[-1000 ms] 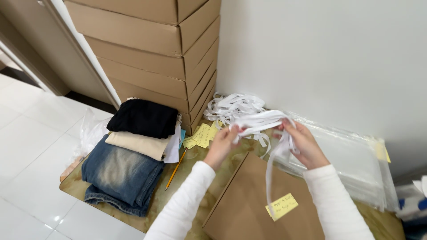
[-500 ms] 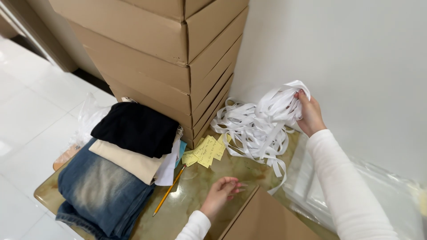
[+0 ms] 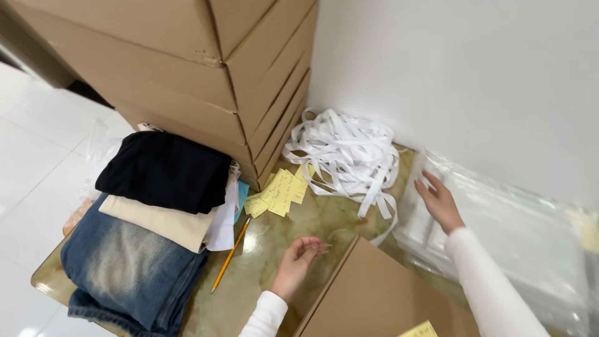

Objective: The person packs folded clothes into a cardboard box, wrapping them in plastic bags and sealing the box. They then tie a white ribbon around the box and place it on a stack of other boxes. The person repeats the process with another set of clothes.

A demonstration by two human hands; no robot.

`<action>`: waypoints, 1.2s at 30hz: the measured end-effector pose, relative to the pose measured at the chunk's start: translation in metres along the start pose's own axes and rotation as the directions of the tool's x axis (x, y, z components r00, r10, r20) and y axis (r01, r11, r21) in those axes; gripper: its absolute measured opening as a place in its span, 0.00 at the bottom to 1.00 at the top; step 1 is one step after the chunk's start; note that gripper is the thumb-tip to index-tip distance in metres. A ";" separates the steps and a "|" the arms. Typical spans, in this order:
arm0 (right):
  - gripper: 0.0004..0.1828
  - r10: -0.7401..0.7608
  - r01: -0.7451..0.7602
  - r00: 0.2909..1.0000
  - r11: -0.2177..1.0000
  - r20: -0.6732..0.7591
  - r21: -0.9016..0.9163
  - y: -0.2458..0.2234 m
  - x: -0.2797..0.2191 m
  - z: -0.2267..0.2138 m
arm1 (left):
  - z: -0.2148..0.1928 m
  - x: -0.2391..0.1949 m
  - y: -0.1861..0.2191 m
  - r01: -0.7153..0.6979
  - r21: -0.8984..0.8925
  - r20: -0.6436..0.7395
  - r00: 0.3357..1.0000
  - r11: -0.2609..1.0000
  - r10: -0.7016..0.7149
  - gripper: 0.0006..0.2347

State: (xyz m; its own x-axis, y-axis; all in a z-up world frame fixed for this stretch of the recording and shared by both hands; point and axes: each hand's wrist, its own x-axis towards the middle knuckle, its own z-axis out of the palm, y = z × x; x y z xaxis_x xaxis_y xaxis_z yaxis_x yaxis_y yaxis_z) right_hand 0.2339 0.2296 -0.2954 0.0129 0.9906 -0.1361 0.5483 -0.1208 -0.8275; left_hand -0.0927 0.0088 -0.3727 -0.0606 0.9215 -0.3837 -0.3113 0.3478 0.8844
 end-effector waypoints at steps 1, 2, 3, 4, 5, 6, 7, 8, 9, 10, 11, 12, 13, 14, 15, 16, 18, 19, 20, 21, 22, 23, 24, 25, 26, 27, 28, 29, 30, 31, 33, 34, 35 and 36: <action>0.40 0.009 -0.009 1.000 1.000 -0.015 0.003 0.009 -0.025 -0.010 | 0.002 -0.005 -0.006 0.004 0.007 0.015 1.000 1.000 -0.004 0.11; 0.39 0.001 -0.003 0.998 0.999 -0.059 -0.044 0.018 -0.052 -0.020 | 0.003 -0.010 -0.012 -0.063 0.109 -0.002 0.998 0.992 0.064 0.11; 0.38 -0.008 -0.002 0.995 0.996 -0.101 -0.090 0.027 -0.081 -0.027 | 0.003 -0.017 -0.019 -0.127 0.212 -0.013 0.991 0.969 0.133 0.12; 0.38 0.003 -0.013 0.994 0.996 -0.114 -0.086 0.033 -0.103 -0.034 | 0.005 -0.028 -0.015 -0.124 0.219 0.001 0.992 0.968 0.127 0.12; 0.38 -0.020 0.007 0.991 0.995 -0.130 -0.099 0.041 -0.130 -0.042 | 0.008 -0.042 -0.014 -0.063 0.289 0.007 0.998 0.955 0.063 0.14; 0.38 -0.043 0.026 0.988 0.993 -0.146 -0.114 0.050 -0.158 -0.049 | 0.011 -0.057 -0.013 -0.003 0.359 0.008 1.000 0.933 0.000 0.15; 0.38 -0.026 0.008 0.987 0.994 -0.161 -0.108 0.059 -0.181 -0.053 | 0.011 -0.064 -0.018 0.000 0.371 0.025 1.000 0.929 -0.010 0.15; 0.37 -0.076 0.050 0.980 0.989 -0.184 -0.140 0.068 -0.204 -0.057 | 0.011 -0.071 -0.023 -0.023 0.394 0.042 0.999 0.919 0.007 0.17; 0.36 -0.128 0.095 0.971 0.981 -0.202 -0.168 0.076 -0.226 -0.058 | 0.008 -0.079 -0.027 -0.047 0.421 0.054 0.998 0.906 0.027 0.18; 0.36 -0.113 0.080 0.970 0.984 -0.214 -0.157 0.080 -0.248 -0.055 | 0.006 -0.088 -0.030 -0.045 0.435 0.065 0.998 0.899 0.019 0.18; 0.35 -0.085 0.045 0.966 0.985 -0.243 -0.167 0.081 -0.267 -0.053 | 0.005 -0.095 -0.034 -0.042 0.476 0.044 0.999 0.879 0.024 0.19; 0.34 -0.057 0.008 0.961 0.985 -0.272 -0.175 0.083 -0.286 -0.051 | 0.004 -0.102 -0.038 -0.039 0.516 0.024 0.999 0.856 0.030 0.19; 0.34 -0.051 0.003 0.959 0.986 -0.280 -0.169 0.096 -0.296 -0.041 | 0.001 -0.105 -0.041 -0.041 0.522 0.031 0.999 0.852 0.029 0.19; 0.31 0.017 -0.064 0.953 0.987 -0.303 -0.147 0.109 -0.307 -0.031 | -0.002 -0.109 -0.044 -0.077 0.583 0.024 0.997 0.809 0.077 0.19; 0.28 0.087 -0.134 0.942 0.983 -0.324 -0.126 0.123 -0.319 -0.022 | -0.004 -0.112 -0.049 -0.109 0.638 0.022 0.992 0.762 0.124 0.19; 0.28 0.094 -0.141 0.939 0.982 -0.331 -0.122 0.121 -0.326 -0.011 | -0.003 -0.114 -0.050 -0.112 0.642 0.031 0.992 0.759 0.120 0.19; 0.27 -0.056 0.031 0.932 0.997 -0.358 -0.077 0.117 -0.338 0.012 | -0.001 -0.116 -0.050 -0.179 0.684 0.029 0.975 0.708 0.219 0.18; 0.27 -0.055 0.030 0.930 0.997 -0.364 -0.073 0.109 -0.341 0.020 | -0.001 -0.120 -0.047 -0.183 0.686 0.034 0.975 0.704 0.220 0.18; 0.31 -0.100 0.007 0.903 0.976 -0.419 -0.218 0.100 -0.343 0.028 | -0.001 -0.123 -0.043 -0.178 0.684 0.035 0.977 0.707 0.212 0.17; 0.35 -0.156 -0.023 0.872 0.934 -0.464 -0.357 0.090 -0.343 0.036 | 0.000 -0.124 -0.038 -0.175 0.682 0.035 0.978 0.710 0.208 0.17; 0.35 -0.157 -0.022 0.869 0.935 -0.469 -0.354 0.073 -0.342 0.035 | 0.000 -0.125 -0.038 -0.182 0.684 0.039 0.976 0.706 0.213 0.17; 0.37 -0.135 -0.122 0.871 0.872 -0.473 -0.473 0.057 -0.343 0.035 | 0.001 -0.128 -0.039 -0.208 0.686 0.039 0.967 0.697 0.251 0.16; 0.39 -0.114 -0.217 0.870 0.786 -0.480 -0.579 0.040 -0.343 0.034 | 0.001 -0.130 -0.040 -0.235 0.689 0.038 0.957 0.686 0.289 0.16; 0.39 -0.116 -0.214 0.869 0.788 -0.481 -0.577 0.040 -0.336 0.032 | -0.001 -0.130 -0.044 -0.237 0.690 0.038 0.956 0.684 0.292 0.16; 0.42 -0.044 -0.234 0.899 0.792 -0.435 -0.564 0.039 -0.328 0.031 | -0.004 -0.129 -0.048 -0.257 0.701 0.020 0.940 0.665 0.341 0.15; 0.45 0.028 -0.255 0.922 0.793 -0.385 -0.554 0.040 -0.321 0.028 | -0.004 -0.128 -0.054 -0.274 0.710 0.002 0.922 0.648 0.387 0.14; 0.45 0.026 -0.254 0.923 0.793 -0.385 -0.554 0.046 -0.313 0.027 | -0.006 -0.128 -0.056 -0.274 0.710 0.001 0.922 0.649 0.388 0.14; 0.43 0.132 -0.280 0.938 0.834 -0.320 -0.476 0.051 -0.303 0.027 | -0.008 -0.128 -0.058 -0.283 0.724 -0.009 0.908 0.629 0.419 0.14; 0.41 0.230 -0.312 0.943 0.864 -0.241 -0.396 0.057 -0.292 0.027 | -0.010 -0.127 -0.059 -0.292 0.737 -0.019 0.893 0.609 0.450 0.14; 0.41 0.225 -0.303 0.947 0.865 -0.231 -0.401 0.057 -0.286 0.030 | -0.012 -0.131 -0.055 -0.285 0.738 -0.030 0.892 0.612 0.452 0.14; 0.33 0.245 -0.277 0.961 0.871 -0.131 -0.406 0.055 -0.270 0.036 | -0.017 -0.137 -0.047 -0.184 0.785 -0.079 0.917 0.591 0.391 0.14; 0.33 0.235 -0.264 0.965 0.872 -0.120 -0.411 0.055 -0.264 0.043 | -0.021 -0.139 -0.044 -0.177 0.784 -0.093 0.914 0.594 0.395 0.14; 0.31 0.204 -0.218 0.976 0.902 -0.076 -0.374 0.055 -0.258 0.049 | -0.025 -0.141 -0.042 -0.108 0.804 -0.125 0.930 0.584 0.345 0.15; 0.29 0.171 -0.172 0.985 0.927 -0.033 -0.333 0.054 -0.251 0.055 | -0.028 -0.142 -0.039 -0.039 0.820 -0.159 0.943 0.570 0.293 0.15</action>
State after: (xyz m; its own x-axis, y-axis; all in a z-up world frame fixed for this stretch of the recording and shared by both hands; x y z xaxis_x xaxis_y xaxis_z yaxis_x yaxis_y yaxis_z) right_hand 0.2144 -0.0293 -0.3359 0.1340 0.9569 -0.2574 0.7847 -0.2612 -0.5622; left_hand -0.0988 -0.1406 -0.3606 -0.2996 0.9431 -0.1445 0.6028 0.3045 0.7375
